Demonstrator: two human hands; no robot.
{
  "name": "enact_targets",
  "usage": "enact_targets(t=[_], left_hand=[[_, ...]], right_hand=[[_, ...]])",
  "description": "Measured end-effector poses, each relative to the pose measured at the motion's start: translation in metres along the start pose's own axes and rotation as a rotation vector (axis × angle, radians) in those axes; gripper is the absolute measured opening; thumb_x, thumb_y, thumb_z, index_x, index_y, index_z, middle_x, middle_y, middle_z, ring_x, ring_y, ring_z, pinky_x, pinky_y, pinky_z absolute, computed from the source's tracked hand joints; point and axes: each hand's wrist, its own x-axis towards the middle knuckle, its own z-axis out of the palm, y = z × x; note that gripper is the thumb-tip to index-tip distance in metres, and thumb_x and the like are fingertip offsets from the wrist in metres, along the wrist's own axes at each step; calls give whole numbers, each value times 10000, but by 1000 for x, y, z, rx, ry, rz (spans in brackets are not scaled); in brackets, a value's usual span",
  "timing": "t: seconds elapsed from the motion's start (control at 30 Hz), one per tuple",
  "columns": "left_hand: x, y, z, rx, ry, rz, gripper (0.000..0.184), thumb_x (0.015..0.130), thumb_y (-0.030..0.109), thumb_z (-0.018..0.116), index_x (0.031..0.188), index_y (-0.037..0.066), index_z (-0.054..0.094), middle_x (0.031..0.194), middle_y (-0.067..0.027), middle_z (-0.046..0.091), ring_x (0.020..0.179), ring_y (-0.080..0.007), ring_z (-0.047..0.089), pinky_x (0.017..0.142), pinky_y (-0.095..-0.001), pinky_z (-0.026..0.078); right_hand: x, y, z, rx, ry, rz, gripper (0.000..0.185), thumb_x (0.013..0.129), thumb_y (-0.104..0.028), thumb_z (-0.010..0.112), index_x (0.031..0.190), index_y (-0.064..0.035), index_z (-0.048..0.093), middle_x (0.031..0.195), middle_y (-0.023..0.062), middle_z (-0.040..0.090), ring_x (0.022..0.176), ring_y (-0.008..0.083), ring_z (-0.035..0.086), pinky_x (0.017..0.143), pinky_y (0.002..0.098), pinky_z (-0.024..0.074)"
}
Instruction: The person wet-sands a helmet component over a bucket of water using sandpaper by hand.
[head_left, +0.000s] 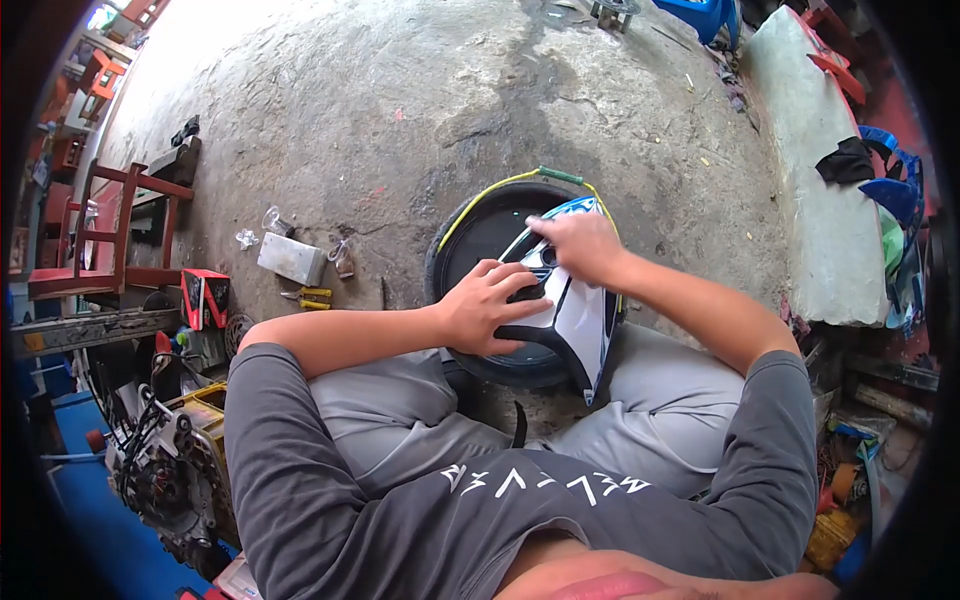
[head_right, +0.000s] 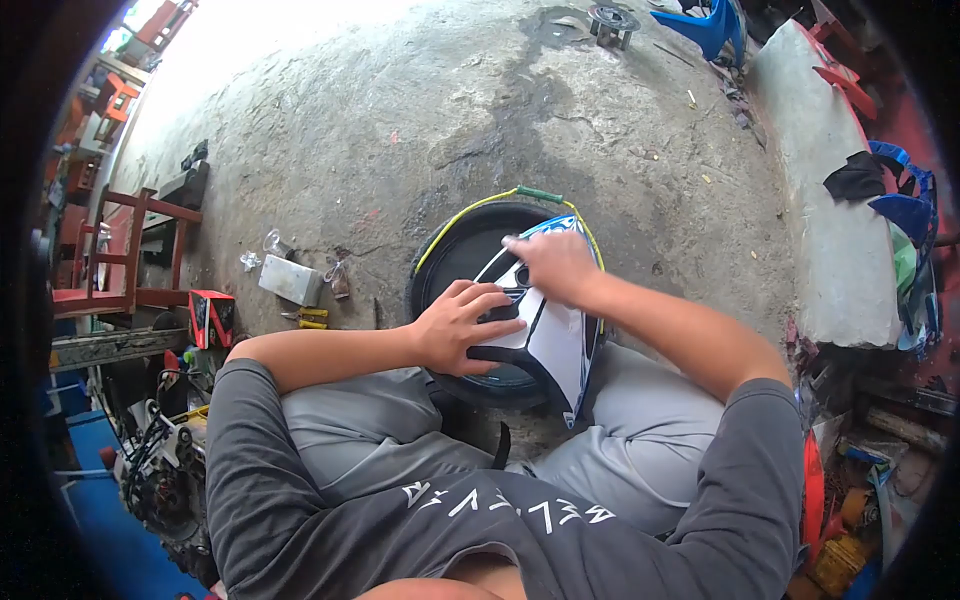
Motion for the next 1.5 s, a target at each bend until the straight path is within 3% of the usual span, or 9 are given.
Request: enact_targets(t=[0.1,0.37,0.5,0.6,0.83,0.93,1.1,1.27,1.5], left_hand=[[1,0,0,5,10,-6,870,732,451,897,1536,275,616,1472,-137,546,1422,-370,510,1145,-559,421],[2,-1,-3,0,9,4,865,729,456,901,1527,273,622,1469,-135,543,1423,-369,510,1137,-554,423],[3,-1,-2,4,14,3,868,727,458,903,1527,274,622,1466,-134,547,1416,-364,516,1134,-552,425],[3,-2,-3,1,5,5,862,731,456,900,1526,274,622,1464,-133,549,1412,-362,519,1131,-553,427],[1,-1,-2,8,5,-6,852,738,453,892,1526,273,622,1470,-132,546,1411,-362,517,1129,-554,430],[2,-1,0,8,7,9,852,738,452,893,1525,271,622,1469,-133,547,1415,-362,515,1132,-555,429],[1,-1,0,1,14,-6,860,731,451,899,1525,269,622,1468,-134,545,1422,-360,510,1138,-554,427],[2,-1,-1,4,2,5,861,730,449,901,1525,272,623,1468,-133,549,1419,-360,515,1138,-553,427],[2,-1,-1,10,2,2,875,728,448,901,1537,276,616,1473,-136,546,1423,-368,512,1131,-555,429]], right_hand=[[11,28,-11,23,-26,169,492,939,-127,566,1396,-152,747,1016,195,783,926,378,772,775,509,609],[1,11,1,69,58,-40,512,912,-88,607,1400,-161,744,1022,183,789,908,387,767,786,514,605],[6,21,-7,35,20,158,467,952,-114,596,1389,-166,752,984,168,786,881,381,767,781,514,609],[-6,-2,-1,39,1,13,482,938,-106,610,1393,-174,754,985,157,788,890,375,761,820,514,603],[2,16,-6,34,18,101,473,949,-117,583,1390,-154,750,996,170,785,897,351,779,772,500,615],[-7,-16,-8,43,-46,-66,479,954,-138,597,1411,-156,740,980,177,783,889,358,773,793,485,605],[8,20,-9,71,59,118,479,927,-150,612,1381,-180,761,997,162,789,898,374,773,769,515,610],[-3,-11,-3,4,-55,-15,520,934,-110,592,1425,-203,735,994,166,790,901,345,788,775,495,620],[4,11,2,66,4,99,521,925,-96,585,1418,-173,734,1014,171,784,922,373,764,805,517,595]])
